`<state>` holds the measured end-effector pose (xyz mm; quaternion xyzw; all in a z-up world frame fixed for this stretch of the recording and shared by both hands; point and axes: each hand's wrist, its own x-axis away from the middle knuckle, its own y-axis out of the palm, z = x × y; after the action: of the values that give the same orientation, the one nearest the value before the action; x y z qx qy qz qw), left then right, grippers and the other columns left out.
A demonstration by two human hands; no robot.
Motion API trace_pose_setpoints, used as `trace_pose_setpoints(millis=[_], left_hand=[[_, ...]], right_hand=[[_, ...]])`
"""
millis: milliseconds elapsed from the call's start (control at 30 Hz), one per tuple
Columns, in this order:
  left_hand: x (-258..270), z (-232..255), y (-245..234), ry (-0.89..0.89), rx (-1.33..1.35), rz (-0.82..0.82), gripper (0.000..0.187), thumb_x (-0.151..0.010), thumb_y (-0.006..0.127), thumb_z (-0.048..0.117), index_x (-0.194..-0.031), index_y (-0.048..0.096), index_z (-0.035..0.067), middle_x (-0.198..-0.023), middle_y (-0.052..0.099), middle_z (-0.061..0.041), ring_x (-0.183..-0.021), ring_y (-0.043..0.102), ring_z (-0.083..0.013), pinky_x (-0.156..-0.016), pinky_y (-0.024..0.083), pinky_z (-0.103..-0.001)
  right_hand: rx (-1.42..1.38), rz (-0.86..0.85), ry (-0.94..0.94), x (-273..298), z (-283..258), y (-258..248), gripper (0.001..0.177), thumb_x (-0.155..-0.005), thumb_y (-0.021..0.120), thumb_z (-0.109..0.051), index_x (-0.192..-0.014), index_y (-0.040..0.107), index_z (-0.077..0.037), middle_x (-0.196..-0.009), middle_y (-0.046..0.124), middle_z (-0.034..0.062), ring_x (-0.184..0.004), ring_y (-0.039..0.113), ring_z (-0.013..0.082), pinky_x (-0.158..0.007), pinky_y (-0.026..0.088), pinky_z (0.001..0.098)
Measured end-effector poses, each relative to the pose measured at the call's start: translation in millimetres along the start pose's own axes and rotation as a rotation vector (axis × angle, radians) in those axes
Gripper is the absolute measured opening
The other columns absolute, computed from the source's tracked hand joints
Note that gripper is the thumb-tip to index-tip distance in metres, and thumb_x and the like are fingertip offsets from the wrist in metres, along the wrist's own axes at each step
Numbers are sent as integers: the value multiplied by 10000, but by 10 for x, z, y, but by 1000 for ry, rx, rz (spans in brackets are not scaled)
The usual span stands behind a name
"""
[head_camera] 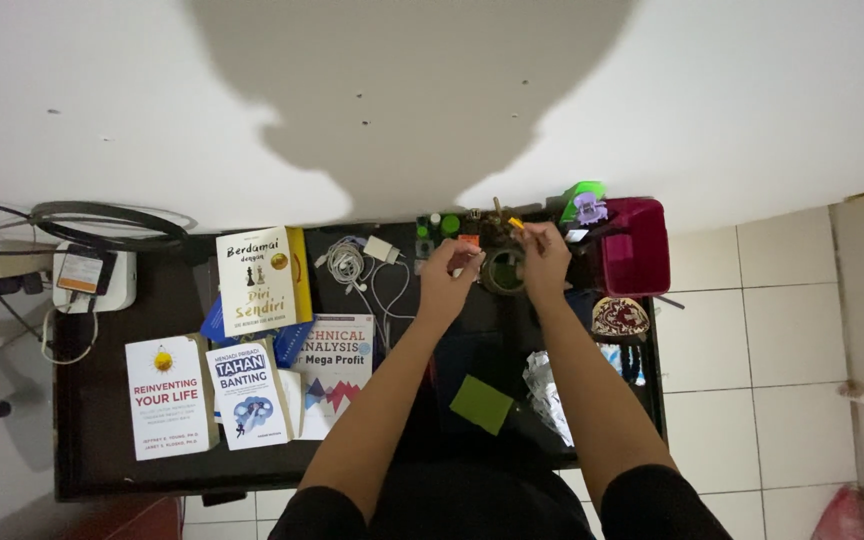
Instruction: The person repeatedly picks up small items from a table and places them into a red container. They handle several small packets and a green card, moving them from the table surface into the container.
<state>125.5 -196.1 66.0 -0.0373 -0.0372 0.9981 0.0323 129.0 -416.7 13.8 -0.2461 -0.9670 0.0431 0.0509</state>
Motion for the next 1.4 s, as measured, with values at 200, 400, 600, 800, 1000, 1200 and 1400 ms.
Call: trace_pose_setpoints(millis=[200, 400, 600, 800, 1000, 1200, 1400], left_hand=[[-14, 44, -77, -23, 65, -26, 83, -1197, 940, 160, -1242, 886, 116, -1103, 883, -122, -1068, 887, -285, -980, 728, -461], [-14, -49, 2, 3, 65, -12, 92, -1176, 959, 152, -1228, 890, 118, -1095, 884, -116, -1074, 895, -304, -983, 742, -465], [-7, 12, -3, 61, 33, -18, 54, -1223, 917, 174, -1243, 889, 132, -1112, 858, -113, -1056, 879, -302, -948, 728, -433], [-4, -59, -35, -18, 29, 5, 132, -1181, 968, 227, -1233, 903, 125, -1105, 879, -113, -1058, 881, -285, -949, 741, -461], [-27, 19, -156, -21, 55, 28, 80, -1189, 948, 150, -1245, 907, 109, -1061, 871, -150, -970, 874, -293, -901, 722, -432], [-48, 101, -283, -83, 31, 38, 153, -1146, 989, 207, -1242, 920, 111, -1078, 890, -141, -1025, 888, -281, -957, 729, -429], [72, -19, -247, -46, 41, 69, 148, -1171, 969, 193, -1233, 894, 82, -1054, 863, -182, -971, 861, -303, -858, 699, -431]], right_hand=[[149, -14, -77, -262, 320, -75, 173, -1265, 727, 65, -1251, 866, -37, -1102, 898, 191, -1089, 915, 342, -931, 795, 539], [130, -16, -105, -322, 164, -98, 162, -1202, 727, 98, -1173, 845, -10, -1054, 899, 209, -1008, 854, 237, -941, 761, 455], [552, 54, -278, -241, 139, -141, 195, -1158, 877, -6, -1260, 967, -147, -1021, 936, 166, -975, 902, 422, -885, 694, 553], [435, 28, -294, -284, 214, 43, 135, -1123, 984, -145, -1255, 1008, -150, -1098, 932, 126, -1087, 889, 381, -994, 689, 516], [370, 2, -313, -219, -206, 275, 146, -1130, 961, -64, -1277, 961, -60, -1133, 947, 174, -1076, 911, 402, -985, 714, 518], [222, 16, -237, -176, -59, 223, 265, -1131, 1017, -121, -1355, 917, -19, -1125, 941, 197, -1025, 918, 345, -930, 737, 495], [248, 48, -109, -29, 158, 9, 242, -1137, 1026, -231, -1332, 936, -120, -1120, 952, 121, -991, 912, 285, -910, 710, 465]])
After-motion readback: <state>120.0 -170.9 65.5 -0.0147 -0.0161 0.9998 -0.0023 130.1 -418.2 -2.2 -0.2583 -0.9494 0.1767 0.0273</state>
